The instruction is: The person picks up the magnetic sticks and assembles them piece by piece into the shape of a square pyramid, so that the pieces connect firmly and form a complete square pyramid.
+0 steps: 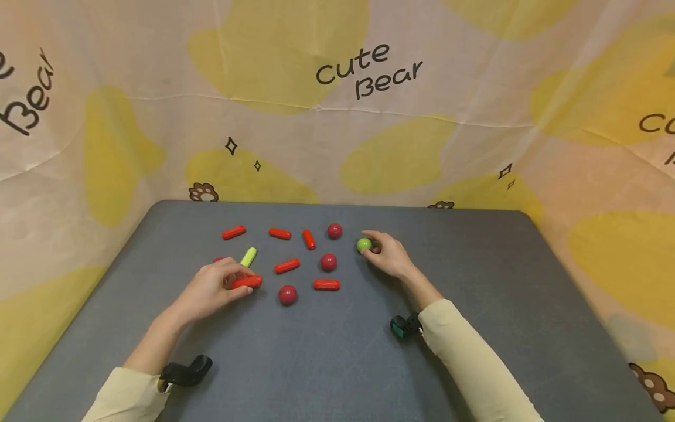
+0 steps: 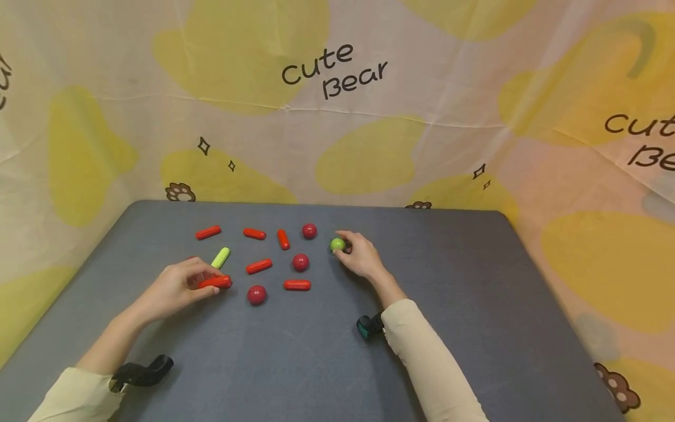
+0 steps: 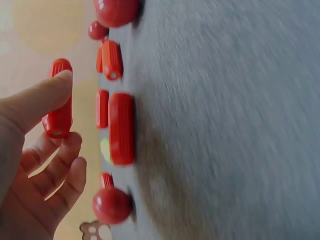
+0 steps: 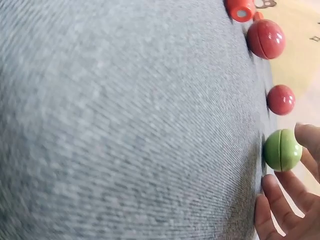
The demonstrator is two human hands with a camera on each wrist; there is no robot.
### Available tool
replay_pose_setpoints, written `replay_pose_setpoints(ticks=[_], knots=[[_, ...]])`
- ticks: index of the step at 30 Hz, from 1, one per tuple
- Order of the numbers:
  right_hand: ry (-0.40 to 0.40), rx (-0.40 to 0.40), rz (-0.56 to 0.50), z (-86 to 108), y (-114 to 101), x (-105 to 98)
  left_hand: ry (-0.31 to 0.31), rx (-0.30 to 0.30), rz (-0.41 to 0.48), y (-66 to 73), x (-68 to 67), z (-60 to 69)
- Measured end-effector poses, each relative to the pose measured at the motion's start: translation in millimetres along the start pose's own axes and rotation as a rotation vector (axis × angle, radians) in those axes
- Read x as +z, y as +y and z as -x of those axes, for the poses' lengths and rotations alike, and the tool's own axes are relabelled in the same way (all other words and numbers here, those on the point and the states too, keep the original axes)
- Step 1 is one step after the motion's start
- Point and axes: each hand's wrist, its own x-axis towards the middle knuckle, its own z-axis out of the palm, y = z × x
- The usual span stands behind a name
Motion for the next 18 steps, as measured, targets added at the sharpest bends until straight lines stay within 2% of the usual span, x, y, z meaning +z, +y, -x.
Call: replay_pose_setpoints(ticks=[3, 13, 18], knots=[[-0.004, -0.021, 0.04, -1.5, -2, 2, 0.014, -0.003, 0.008, 5.8, 4.2, -6.9], [0.027, 0.019, 0.075, -4.5, 0, 7, 0.015, 0.022, 0.023, 25.3, 19.5, -28.6], [0.041, 0.026, 0.065, -3.9, 0, 9, -0.033, -0.002, 0.017, 40.1, 21.3, -36.0]])
